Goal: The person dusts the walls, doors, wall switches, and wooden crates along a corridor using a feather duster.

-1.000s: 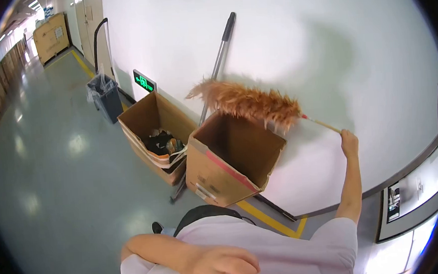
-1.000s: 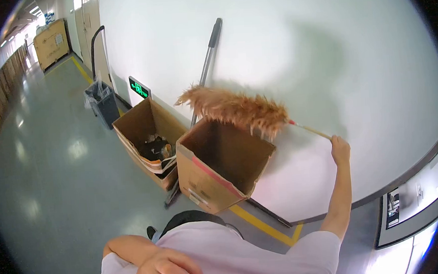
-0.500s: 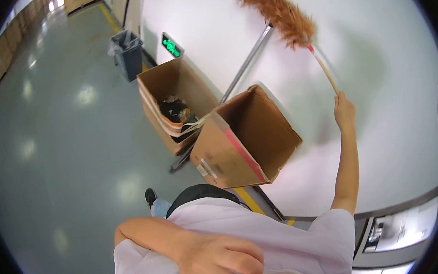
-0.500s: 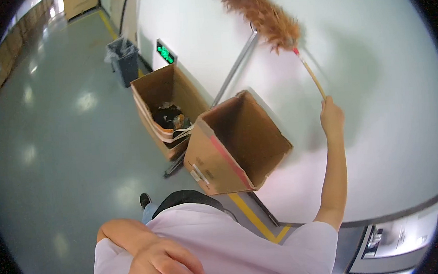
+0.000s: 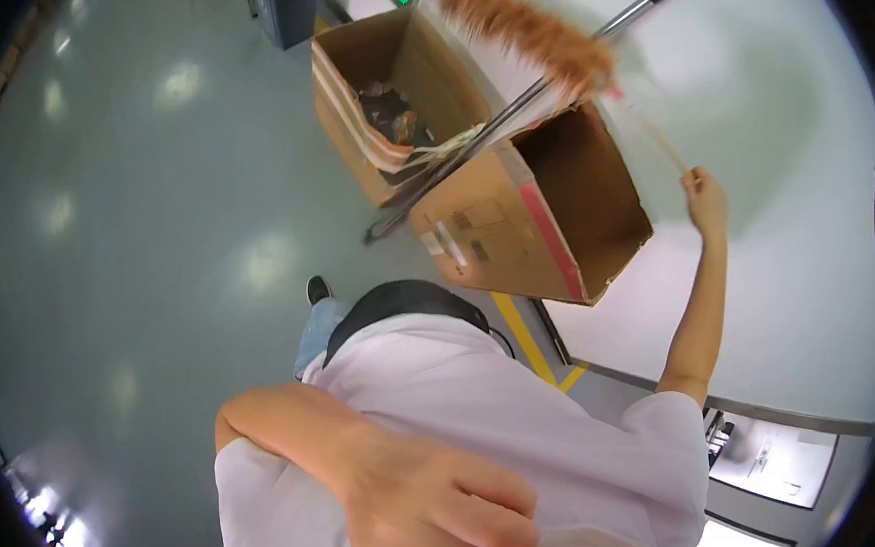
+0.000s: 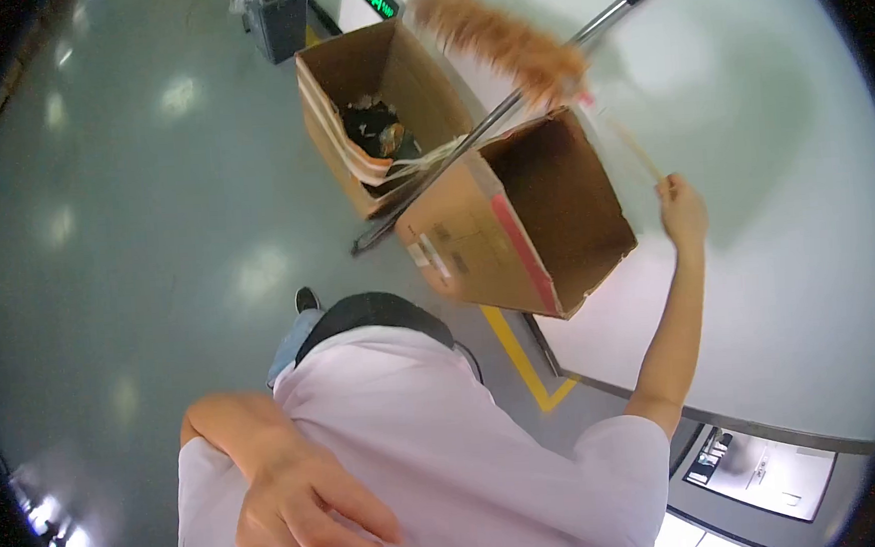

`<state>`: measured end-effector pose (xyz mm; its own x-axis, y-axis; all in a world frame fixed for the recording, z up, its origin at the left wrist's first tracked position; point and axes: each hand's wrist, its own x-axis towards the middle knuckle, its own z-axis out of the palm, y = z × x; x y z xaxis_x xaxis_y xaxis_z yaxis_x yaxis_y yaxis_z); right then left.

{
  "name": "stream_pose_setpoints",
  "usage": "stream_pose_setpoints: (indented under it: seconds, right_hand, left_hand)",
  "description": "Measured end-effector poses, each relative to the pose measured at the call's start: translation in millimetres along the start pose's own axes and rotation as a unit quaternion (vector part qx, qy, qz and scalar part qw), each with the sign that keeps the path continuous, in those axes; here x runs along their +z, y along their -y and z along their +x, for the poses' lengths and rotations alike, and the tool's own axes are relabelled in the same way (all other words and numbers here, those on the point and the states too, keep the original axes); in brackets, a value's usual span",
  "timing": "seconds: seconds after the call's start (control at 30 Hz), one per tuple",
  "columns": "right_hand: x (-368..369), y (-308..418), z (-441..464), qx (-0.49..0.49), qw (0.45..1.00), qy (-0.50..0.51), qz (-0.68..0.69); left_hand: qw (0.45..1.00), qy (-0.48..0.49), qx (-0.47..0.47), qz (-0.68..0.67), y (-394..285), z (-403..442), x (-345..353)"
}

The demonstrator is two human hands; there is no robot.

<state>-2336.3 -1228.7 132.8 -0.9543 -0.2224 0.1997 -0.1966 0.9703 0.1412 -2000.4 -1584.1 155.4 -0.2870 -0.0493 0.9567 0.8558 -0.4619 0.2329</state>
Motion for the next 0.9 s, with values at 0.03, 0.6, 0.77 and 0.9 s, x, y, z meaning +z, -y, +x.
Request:
stream_pose_setpoints:
  seconds: [0.03, 0.6, 0.77, 0.9]
  right_hand:
    - [-6, 0, 7, 0.013, 0.999, -0.039, 0.024]
    - [36, 100, 152, 0.076, 0.953, -0.285, 0.067]
    - [55, 132, 132, 0.062, 0.991, -0.104, -0.061]
    - [47, 162, 146, 0.003, 0.985, -0.031, -0.172]
  left_hand:
    - [1.0, -0.002, -0.003, 0.001, -5, -1, -7]
    - [0.998, -0.009, 0.017, 0.058, -105, -3, -117]
    - [0.995, -0.018, 0.03, 0.095, -122, -5, -132]
    - [0.995, 0.016, 0.047, 0.089, -118, -4, -153]
